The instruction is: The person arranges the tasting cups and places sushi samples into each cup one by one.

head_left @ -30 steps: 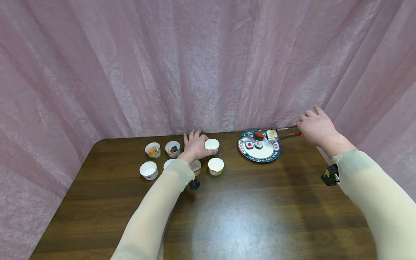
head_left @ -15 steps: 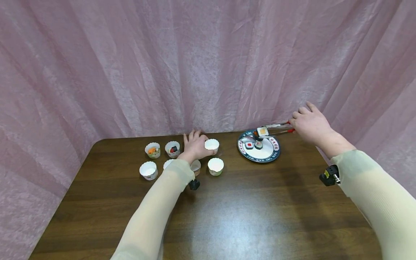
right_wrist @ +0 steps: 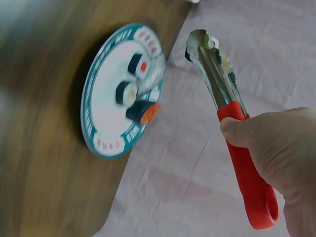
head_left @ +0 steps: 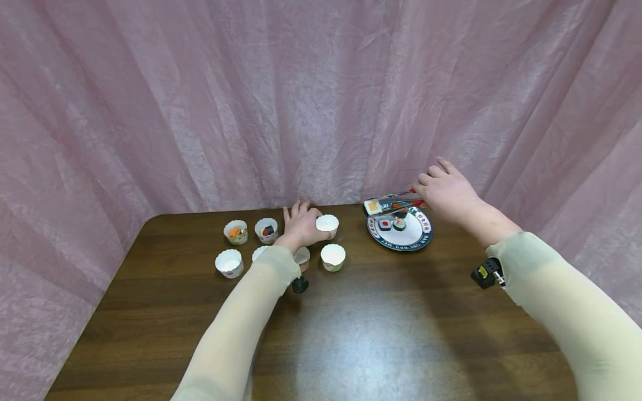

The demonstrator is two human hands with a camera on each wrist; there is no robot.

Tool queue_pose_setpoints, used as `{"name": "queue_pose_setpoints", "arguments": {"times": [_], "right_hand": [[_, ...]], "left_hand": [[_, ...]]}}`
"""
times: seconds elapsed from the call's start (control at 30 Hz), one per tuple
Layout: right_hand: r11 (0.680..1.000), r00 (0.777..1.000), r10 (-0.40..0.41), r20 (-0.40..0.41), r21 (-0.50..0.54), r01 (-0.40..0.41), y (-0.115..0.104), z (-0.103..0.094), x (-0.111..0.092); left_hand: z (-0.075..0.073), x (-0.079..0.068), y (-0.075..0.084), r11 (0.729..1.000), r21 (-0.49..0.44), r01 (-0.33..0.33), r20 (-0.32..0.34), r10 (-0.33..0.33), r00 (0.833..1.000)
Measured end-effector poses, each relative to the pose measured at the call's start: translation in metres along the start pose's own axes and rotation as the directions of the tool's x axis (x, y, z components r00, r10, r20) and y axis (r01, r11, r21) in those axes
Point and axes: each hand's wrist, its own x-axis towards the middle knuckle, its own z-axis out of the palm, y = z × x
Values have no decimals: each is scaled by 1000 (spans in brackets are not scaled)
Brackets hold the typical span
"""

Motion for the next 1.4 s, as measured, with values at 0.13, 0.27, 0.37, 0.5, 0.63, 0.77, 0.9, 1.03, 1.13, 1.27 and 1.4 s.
{"name": "queue_pose_setpoints", "arguments": {"times": [0.13, 0.27, 0.37, 0.5, 0.63, 0.77, 0.9, 1.03, 1.13, 1.27, 1.4], "right_hand": [[999, 999, -23, -37, 29, 24, -12, -2, 11], [998, 997, -49, -67, 36, 52, -23, 0, 22], [997, 994, -67, -90, 32, 71, -30, 2, 30], [995, 991, -86, -107, 32, 90, -39, 3, 39], [994, 989, -97, -112, 35, 102, -47, 4, 47], [994, 989, -100, -110, 33, 104, -52, 7, 54], [994, 987, -104, -120, 32, 108, -56, 11, 59], [994, 987, -106, -120, 26, 110, -60, 14, 63], [994, 989, -104, -108, 30, 108, -62, 16, 66], [993, 990, -104, -91, 38, 108, -65, 17, 68], [993, 990, -110, -88, 38, 113, -68, 17, 70]], "left_hand": [[0, 1, -1, 1000, 11, 4, 2, -4, 1000], [0, 2, -2, 1000, 30, -4, -7, 4, 1000], [-1, 1, -3, 999, 36, -5, -10, 6, 1000], [-1, 2, -3, 999, 36, 5, 1, -5, 1000], [0, 3, -3, 999, 36, 11, 2, -11, 1000], [0, 3, -2, 999, 35, 10, -3, -10, 1000], [-1, 0, -1, 999, 37, 9, -5, -9, 1000], [-3, -3, 1, 999, 37, 7, -2, -7, 1000], [-4, -4, 2, 999, 32, 1, -3, -1, 1000], [-5, -5, 3, 999, 36, -3, -3, 3, 1000], [-5, -5, 3, 999, 42, 4, 3, -4, 1000]]}}
